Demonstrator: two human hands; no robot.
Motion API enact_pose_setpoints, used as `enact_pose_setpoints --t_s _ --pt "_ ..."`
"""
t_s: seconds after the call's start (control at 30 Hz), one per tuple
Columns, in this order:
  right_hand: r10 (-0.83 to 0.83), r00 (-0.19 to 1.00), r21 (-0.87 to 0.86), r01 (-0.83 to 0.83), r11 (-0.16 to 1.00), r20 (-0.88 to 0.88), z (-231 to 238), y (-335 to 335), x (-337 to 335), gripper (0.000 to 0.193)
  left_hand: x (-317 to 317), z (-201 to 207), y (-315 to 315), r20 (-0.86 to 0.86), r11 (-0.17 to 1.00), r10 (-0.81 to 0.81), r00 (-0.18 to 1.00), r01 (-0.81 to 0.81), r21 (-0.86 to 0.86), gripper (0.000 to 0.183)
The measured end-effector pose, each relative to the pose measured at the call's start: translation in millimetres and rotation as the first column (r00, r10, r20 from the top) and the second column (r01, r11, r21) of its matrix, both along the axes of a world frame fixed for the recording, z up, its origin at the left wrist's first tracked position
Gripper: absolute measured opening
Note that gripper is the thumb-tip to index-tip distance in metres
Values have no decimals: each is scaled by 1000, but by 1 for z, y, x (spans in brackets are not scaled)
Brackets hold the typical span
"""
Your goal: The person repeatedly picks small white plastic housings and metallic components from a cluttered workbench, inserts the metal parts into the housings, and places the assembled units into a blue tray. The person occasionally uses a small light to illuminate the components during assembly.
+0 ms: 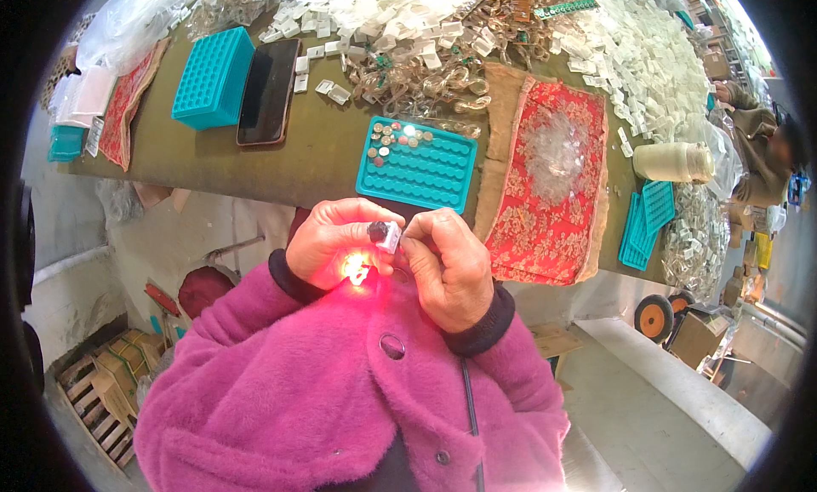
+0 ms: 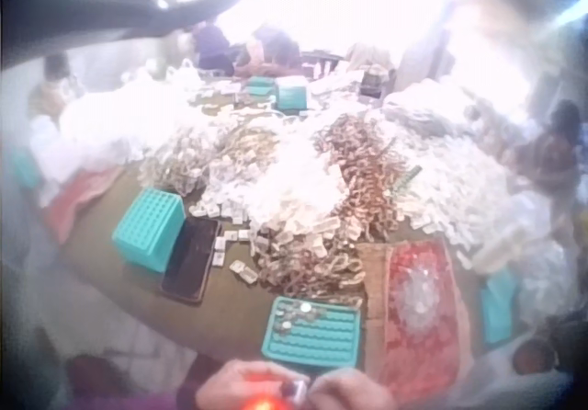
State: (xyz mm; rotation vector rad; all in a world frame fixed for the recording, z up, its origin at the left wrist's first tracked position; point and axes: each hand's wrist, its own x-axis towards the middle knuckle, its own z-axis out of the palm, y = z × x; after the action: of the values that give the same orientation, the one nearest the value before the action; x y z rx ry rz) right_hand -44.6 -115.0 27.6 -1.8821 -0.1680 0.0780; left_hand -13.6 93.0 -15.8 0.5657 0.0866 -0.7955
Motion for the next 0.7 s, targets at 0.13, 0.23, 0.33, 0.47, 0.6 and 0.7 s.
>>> enact_pose_setpoints --t_s 0.13,0.23,0.33,0.47,0.6,0.7 --pt "38 989 -78 -27 997 141 6 -5 2 12 -1 3 -3 13 994 -33 999 31 102 32" --pt "76 982 -105 -58 993 172 10 -11 2 13 -2 7 -8 62 989 -41 997 31 146 29" --pt "122 969 -146 -92 985 213 8 -20 5 13 -2 12 -12 77 972 -71 995 51 229 29" --pt "-22 1000 102 22 995 0 -3 -20 3 12 1 21 -15 178 962 -13 984 -37 272 32" --pt "32 981 470 63 880 -191 -13 -10 -6 43 3 27 -16 445 960 42 895 -159 229 32" --pt "108 968 487 17 873 -228 -12 -11 -6 52 1 30 -20 641 922 83 763 -303 241 32"
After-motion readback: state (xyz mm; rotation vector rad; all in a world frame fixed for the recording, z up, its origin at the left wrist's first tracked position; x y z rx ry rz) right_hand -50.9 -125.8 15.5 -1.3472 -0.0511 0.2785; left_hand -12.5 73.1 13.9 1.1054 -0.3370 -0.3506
